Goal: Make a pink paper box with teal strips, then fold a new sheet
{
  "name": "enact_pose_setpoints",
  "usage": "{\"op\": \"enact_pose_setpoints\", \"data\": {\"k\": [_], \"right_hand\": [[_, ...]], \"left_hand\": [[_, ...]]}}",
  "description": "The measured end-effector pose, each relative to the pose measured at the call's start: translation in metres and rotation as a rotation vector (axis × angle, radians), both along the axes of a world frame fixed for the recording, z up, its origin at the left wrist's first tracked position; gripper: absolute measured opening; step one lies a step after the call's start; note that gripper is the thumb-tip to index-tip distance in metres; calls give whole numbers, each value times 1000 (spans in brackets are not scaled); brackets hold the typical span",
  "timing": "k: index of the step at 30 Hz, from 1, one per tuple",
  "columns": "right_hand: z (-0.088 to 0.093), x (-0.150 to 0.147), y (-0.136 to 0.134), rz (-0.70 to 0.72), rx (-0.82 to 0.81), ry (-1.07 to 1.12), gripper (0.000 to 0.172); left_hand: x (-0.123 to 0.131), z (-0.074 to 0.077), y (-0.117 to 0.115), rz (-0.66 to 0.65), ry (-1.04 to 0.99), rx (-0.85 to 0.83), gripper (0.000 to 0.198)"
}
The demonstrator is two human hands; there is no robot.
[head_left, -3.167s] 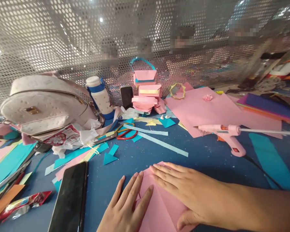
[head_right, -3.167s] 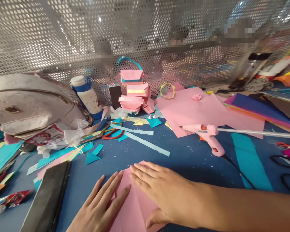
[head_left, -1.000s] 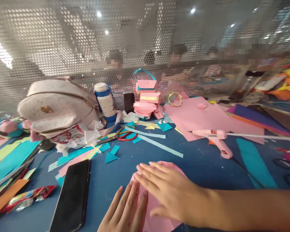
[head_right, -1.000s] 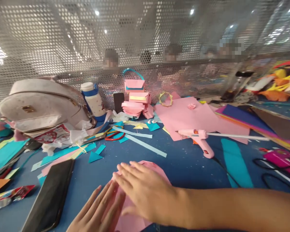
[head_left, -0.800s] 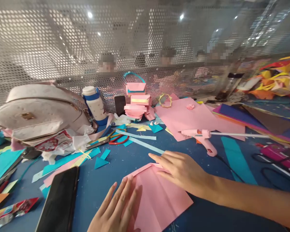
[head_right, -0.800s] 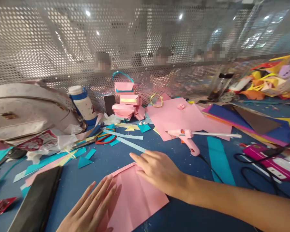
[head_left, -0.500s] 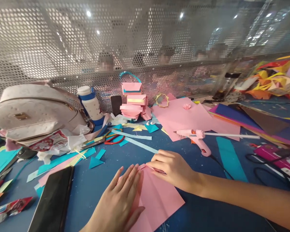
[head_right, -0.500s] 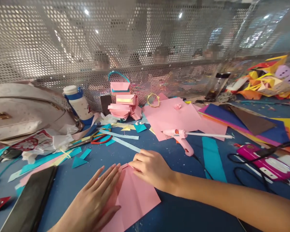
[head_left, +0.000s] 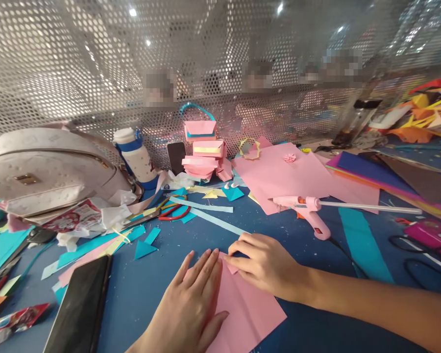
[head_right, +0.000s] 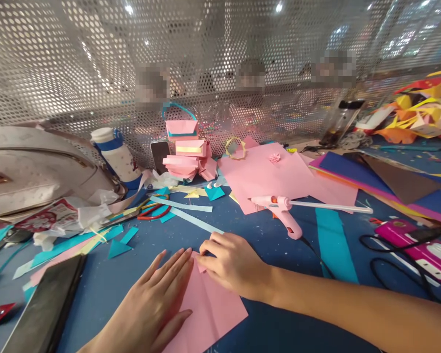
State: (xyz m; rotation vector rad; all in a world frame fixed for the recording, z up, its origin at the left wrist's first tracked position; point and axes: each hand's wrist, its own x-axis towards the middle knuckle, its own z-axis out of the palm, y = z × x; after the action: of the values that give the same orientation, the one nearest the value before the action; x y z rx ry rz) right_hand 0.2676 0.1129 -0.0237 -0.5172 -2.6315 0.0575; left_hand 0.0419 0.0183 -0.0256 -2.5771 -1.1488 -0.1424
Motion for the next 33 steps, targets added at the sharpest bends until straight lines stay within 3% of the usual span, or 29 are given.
{"op": "enact_pose_setpoints", "data": {"k": [7,11,17,22,28,33], "right_hand": [[22,3,-2,15,-169,-198,27],[21,2,-2,1,-204,-192,23],[14,-1,-6,-56,-33,-239,19],[15,5,-12,-75,160,-312,4],[12,19,-27,-49,141,-534,15],[18,27,-33,-59,111,-583,17]], "left_hand": [[0,-4,0,-28,-24,41,66],[1,-6,1,-63,-49,31,61],[-1,-10,1,-65,-84,-25,63],[-1,-8,1,-65,-79,-56,62],[-1,-5,-1,-56,-91,-109,61],[-2,-3,-4,-28,-144,-215,62]]}}
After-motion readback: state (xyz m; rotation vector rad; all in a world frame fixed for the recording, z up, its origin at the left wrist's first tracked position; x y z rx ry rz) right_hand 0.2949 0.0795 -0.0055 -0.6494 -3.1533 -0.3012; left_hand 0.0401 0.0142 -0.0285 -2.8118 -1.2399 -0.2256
